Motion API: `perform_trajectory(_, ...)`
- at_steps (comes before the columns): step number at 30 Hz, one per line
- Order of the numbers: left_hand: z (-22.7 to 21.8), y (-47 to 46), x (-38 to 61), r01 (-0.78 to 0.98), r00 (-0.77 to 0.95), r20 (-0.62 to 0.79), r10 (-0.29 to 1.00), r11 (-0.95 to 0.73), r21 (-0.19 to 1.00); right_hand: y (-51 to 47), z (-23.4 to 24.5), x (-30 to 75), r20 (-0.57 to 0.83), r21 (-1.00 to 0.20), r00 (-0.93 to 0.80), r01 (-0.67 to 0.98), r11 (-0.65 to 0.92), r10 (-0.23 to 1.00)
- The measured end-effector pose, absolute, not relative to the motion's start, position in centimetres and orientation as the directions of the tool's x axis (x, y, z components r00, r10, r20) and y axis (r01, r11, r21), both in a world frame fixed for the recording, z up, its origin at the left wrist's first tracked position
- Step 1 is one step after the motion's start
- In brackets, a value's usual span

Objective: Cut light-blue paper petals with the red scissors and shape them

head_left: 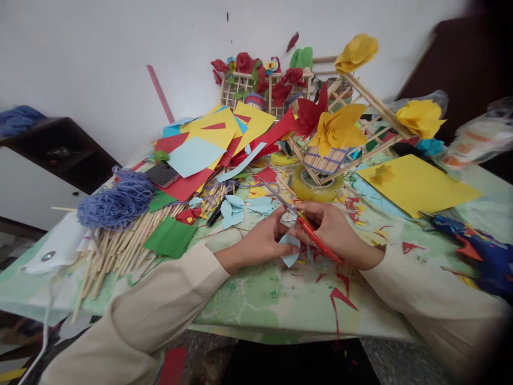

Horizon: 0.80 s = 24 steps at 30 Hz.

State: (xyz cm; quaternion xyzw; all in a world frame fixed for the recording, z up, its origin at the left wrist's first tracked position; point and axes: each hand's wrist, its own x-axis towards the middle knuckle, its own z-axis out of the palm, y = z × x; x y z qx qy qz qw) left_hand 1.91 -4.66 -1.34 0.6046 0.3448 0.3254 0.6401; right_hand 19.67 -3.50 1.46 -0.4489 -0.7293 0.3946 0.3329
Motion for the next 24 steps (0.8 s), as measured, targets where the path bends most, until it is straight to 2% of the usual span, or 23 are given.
perform_trajectory(5, -1.5, -4.4, 1.8, -0.010, 0.532, -0.053, 0.845, 0.069, 0.998, -3.9, 1.4, 19.5, 0.145, -0.911, -0.402, 0.303, 0.281, 0.904)
perform_trajectory(12, -0.4, -4.0, 1.3, -0.128, 0.334, -0.022, 0.942, 0.068, 0.989, -3.8, 1.5, 19.8, 0.133, -0.931, -0.369, 0.272, 0.243, 0.920)
perform_trajectory(17, -0.1, -4.2, 1.8, -0.214, 0.289, -0.011, 0.957, 0.076, 0.974, -4.1, 1.0, 19.8, 0.147, -0.900, -0.383, 0.330, 0.284, 0.912)
perform_trajectory(21, -0.4, -3.8, 1.4, -0.235, 0.226, 0.013, 0.974, 0.042, 0.971, -3.4, 0.9, 20.9, 0.192, -0.778, -0.351, 0.514, 0.360, 0.916)
perform_trajectory(24, -0.6, -3.2, 0.7, -0.216, 0.151, 0.038, 0.988, -0.004, 0.976, -2.3, 0.9, 22.2, 0.234, -0.567, -0.308, 0.727, 0.387, 0.922)
